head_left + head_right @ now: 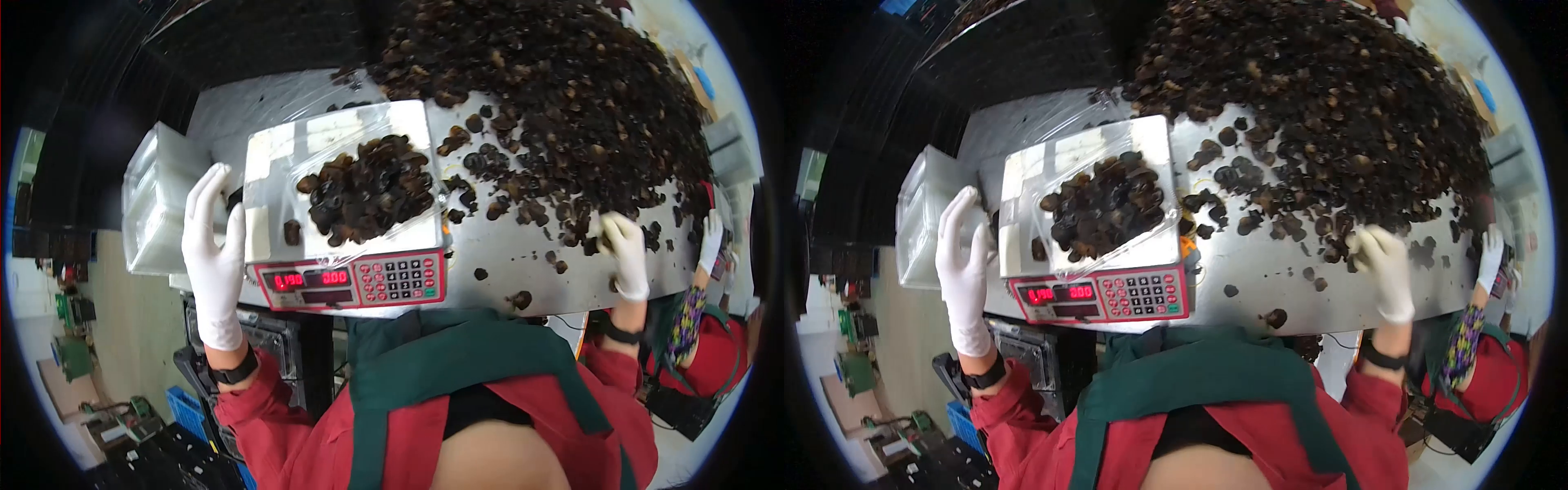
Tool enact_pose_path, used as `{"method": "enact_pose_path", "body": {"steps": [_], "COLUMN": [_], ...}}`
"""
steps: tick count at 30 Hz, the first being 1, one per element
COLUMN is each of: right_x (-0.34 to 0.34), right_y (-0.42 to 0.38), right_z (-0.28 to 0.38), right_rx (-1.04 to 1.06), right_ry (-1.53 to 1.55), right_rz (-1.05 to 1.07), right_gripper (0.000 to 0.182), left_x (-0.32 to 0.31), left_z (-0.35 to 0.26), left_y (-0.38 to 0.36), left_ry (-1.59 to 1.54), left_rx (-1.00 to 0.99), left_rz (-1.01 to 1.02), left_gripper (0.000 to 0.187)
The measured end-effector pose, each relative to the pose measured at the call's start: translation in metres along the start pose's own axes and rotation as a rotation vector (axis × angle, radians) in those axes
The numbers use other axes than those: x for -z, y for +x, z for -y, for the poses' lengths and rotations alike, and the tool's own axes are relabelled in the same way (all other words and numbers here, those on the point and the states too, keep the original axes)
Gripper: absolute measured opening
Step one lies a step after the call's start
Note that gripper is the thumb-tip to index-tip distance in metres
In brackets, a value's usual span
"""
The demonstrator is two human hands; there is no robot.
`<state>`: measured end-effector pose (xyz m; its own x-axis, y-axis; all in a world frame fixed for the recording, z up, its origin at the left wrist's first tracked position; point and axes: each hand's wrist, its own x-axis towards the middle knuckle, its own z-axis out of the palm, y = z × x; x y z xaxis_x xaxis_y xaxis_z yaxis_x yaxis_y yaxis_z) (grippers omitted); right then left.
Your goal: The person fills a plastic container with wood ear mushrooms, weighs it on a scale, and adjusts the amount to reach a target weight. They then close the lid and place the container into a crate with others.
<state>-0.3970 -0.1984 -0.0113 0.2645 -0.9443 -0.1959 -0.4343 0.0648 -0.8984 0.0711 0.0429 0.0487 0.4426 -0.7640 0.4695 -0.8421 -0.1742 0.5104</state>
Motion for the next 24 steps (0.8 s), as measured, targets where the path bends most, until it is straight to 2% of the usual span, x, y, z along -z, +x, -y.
{"method": "enact_pose_path", "body": {"steps": [2,4,6,7,10,12,15,18,20,22,23,24], "right_x": [0.057,0.085,0.107,0.104,0.080,0.062,0.029,-0.002,-0.022,-0.048,-0.061,-0.081], "right_y": [-0.023,-0.051,-0.073,-0.081,-0.079,-0.068,-0.062,-0.064,-0.064,-0.063,-0.062,-0.061], "right_z": [-0.051,-0.080,-0.100,-0.091,-0.066,-0.054,-0.029,-0.007,-0.005,-0.002,0.002,-0.014], "right_rx": [-0.118,-0.208,-0.304,-0.329,-0.328,-0.275,-0.157,-0.133,-0.147,-0.207,-0.379,-0.213], "right_ry": [-0.245,-0.276,-0.309,-0.321,-0.244,-0.228,-0.162,0.002,0.130,0.320,0.424,0.545], "right_rz": [-0.027,-0.036,-0.036,-0.032,0.018,0.062,0.202,0.293,0.379,0.457,0.499,0.572], "right_gripper": [0.037,0.040,0.045,0.044,0.040,0.037,0.028,0.017,0.015,0.014,0.015,0.020], "left_x": [0.007,0.001,-0.014,-0.025,-0.063,-0.090,-0.118,-0.119,-0.098,-0.087,-0.083,-0.083], "left_z": [0.008,0.010,-0.003,-0.011,-0.054,-0.074,-0.080,-0.073,-0.088,-0.100,-0.107,-0.114], "left_y": [0.001,0.004,0.007,0.008,0.010,0.014,0.025,0.028,0.026,0.016,0.010,0.004], "left_ry": [0.030,0.006,-0.033,-0.056,-0.049,0.060,0.157,0.105,0.069,-0.030,-0.022,-0.024], "left_rx": [0.030,0.057,0.028,-0.021,-0.135,-0.275,-0.367,-0.309,-0.203,-0.119,-0.169,-0.223], "left_rz": [0.046,0.060,0.058,0.088,0.201,0.175,0.154,0.144,0.118,0.012,-0.016,-0.042], "left_gripper": [0.040,0.038,0.027,0.026,0.025,0.022,0.016,0.011,0.011,0.013,0.014,0.015]}}
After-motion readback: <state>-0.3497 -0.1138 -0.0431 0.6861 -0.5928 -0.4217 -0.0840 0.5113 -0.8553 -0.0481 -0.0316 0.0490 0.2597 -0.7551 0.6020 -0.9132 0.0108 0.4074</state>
